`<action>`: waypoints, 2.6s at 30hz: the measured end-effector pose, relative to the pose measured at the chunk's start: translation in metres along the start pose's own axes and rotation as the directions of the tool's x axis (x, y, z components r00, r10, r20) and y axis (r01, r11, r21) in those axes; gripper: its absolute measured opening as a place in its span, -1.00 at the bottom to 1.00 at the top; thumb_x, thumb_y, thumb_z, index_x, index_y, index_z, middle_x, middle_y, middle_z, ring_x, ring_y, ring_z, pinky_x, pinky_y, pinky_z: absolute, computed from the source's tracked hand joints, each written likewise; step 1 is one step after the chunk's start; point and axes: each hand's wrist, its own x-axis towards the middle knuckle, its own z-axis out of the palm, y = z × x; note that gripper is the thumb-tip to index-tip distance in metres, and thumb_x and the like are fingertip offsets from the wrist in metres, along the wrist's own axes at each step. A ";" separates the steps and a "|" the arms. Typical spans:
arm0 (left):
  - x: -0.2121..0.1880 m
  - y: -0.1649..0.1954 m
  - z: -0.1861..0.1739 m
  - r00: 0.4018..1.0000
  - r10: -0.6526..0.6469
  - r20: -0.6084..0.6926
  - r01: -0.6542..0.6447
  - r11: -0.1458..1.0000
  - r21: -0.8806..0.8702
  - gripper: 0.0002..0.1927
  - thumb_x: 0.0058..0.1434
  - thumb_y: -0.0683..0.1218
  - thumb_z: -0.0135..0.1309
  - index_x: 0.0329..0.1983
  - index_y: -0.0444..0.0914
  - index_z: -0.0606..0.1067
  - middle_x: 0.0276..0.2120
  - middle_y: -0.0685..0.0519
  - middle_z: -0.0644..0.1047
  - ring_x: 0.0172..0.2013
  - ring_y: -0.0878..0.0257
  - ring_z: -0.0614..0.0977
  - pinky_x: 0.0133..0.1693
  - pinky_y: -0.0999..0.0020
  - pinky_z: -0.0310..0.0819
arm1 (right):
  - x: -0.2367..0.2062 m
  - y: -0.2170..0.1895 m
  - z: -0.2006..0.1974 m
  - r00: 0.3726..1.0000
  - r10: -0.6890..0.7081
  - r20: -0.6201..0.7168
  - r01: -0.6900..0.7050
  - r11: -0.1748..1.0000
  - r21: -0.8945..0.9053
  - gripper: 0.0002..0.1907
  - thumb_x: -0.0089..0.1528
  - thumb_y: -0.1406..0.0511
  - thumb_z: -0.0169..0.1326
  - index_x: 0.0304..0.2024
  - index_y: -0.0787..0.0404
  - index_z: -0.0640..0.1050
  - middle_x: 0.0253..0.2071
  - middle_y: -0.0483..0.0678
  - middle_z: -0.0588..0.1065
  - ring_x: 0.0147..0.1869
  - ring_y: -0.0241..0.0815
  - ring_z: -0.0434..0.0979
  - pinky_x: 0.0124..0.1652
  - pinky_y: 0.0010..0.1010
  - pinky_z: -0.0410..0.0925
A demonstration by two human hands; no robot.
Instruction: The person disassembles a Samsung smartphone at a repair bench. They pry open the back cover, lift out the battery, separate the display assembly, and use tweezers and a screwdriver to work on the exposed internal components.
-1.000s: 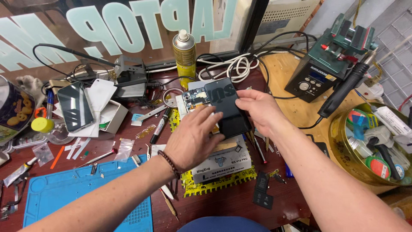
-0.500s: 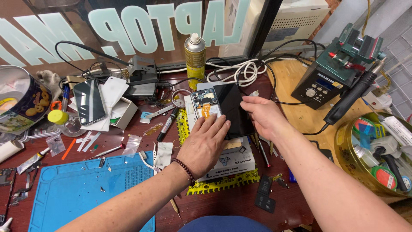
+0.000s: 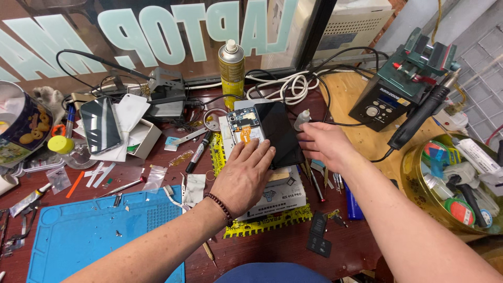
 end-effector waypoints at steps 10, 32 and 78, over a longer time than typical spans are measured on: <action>0.000 -0.001 -0.001 1.000 0.004 0.012 -0.005 1.000 0.016 -0.47 0.26 -0.03 0.06 0.25 -0.37 0.38 0.25 -0.18 0.40 0.26 -0.09 0.38 0.29 0.00 0.14 | 0.014 0.057 -0.063 0.947 -0.053 -0.316 -0.169 0.754 -0.635 -0.83 0.20 0.33 0.23 -0.15 0.15 0.69 -0.39 -0.08 0.61 -0.40 -0.25 0.57 -0.42 -0.40 0.42; -0.002 -0.001 -0.001 1.000 0.003 0.031 -0.004 1.000 0.027 -0.48 0.28 -0.03 0.04 0.25 -0.38 0.38 0.24 -0.18 0.40 0.25 -0.08 0.38 0.30 0.02 0.15 | 0.016 0.061 -0.098 0.903 -0.086 -0.422 -0.069 0.938 -0.340 -0.81 0.33 0.29 0.14 -0.07 0.26 0.62 -0.26 -0.09 0.58 -0.33 -0.31 0.47 -0.38 -0.43 0.32; -0.111 -0.185 0.071 0.067 -0.925 0.373 0.960 0.162 0.229 -0.46 0.07 0.08 0.28 -0.02 -0.41 0.61 -0.02 -0.29 0.63 -0.01 -0.11 0.69 -0.02 0.10 0.59 | -0.034 -0.016 0.053 0.970 -0.239 -0.054 0.198 0.893 -0.404 -0.65 0.07 0.32 0.36 -0.14 0.36 0.63 -0.25 -0.01 0.65 -0.25 -0.28 0.60 -0.24 -0.45 0.44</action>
